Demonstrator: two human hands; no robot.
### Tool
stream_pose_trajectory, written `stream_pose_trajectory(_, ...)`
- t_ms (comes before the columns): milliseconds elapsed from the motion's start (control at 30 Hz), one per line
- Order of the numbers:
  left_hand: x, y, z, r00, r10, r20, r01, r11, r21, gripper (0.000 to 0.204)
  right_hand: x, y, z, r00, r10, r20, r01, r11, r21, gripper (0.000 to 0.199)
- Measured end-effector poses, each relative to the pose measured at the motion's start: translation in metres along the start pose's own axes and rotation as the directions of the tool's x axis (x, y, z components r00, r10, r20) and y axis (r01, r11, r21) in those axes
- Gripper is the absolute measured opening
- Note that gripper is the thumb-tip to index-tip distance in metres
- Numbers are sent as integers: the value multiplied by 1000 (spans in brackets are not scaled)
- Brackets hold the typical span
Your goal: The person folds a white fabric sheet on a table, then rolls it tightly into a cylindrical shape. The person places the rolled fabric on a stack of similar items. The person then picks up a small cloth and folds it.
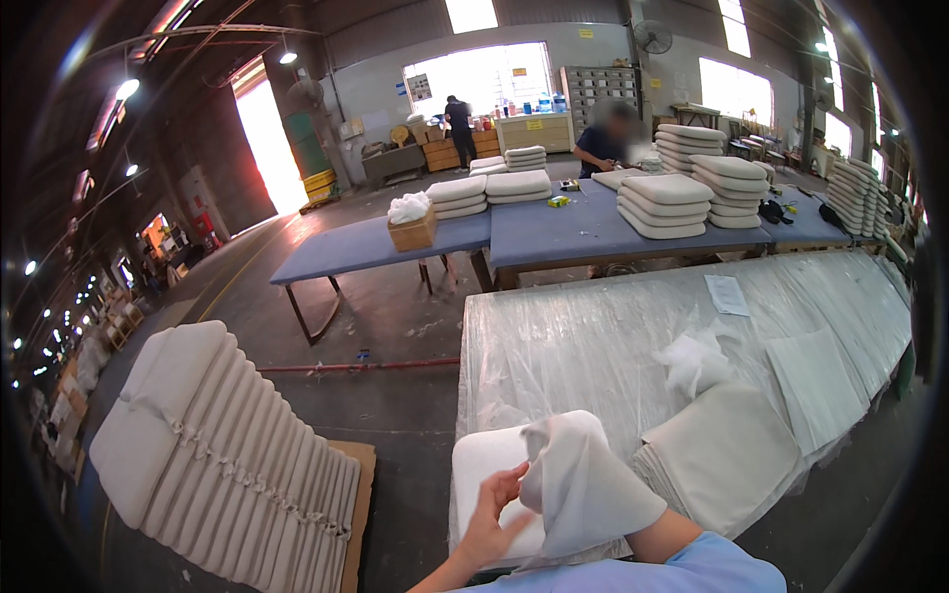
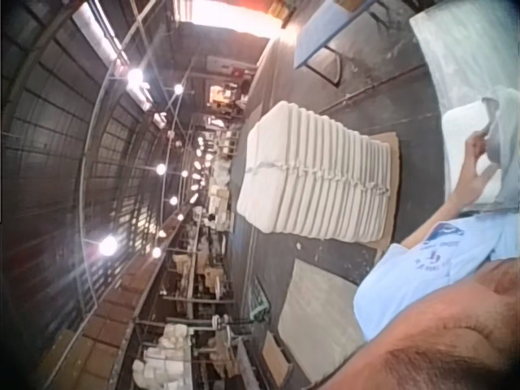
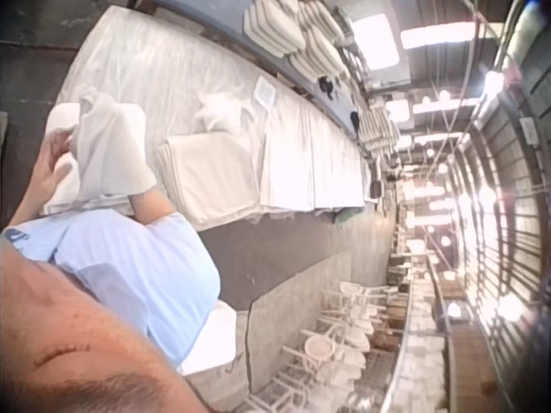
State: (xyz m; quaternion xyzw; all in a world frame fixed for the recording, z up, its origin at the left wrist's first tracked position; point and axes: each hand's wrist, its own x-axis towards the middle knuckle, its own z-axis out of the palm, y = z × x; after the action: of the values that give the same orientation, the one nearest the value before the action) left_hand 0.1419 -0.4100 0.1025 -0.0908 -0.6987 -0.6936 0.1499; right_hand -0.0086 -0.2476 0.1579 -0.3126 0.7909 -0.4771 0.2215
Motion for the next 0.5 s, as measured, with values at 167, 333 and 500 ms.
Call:
stream_pose_trajectory(167,6,6,51,950,266,166,-306,670,676,101,40,51,-17,775,-485,-405,453,874,-179,35)
stream_pose_trajectory(333,44,-6,39,914,404,37,-285,575,767,72,58,39,-5,686,-544,-483,461,839,-290,33)
stream_pose_trajectory(500,58,23,14,933,342,-111,-152,654,741,60,58,48,28,856,-381,-349,267,904,-332,31)
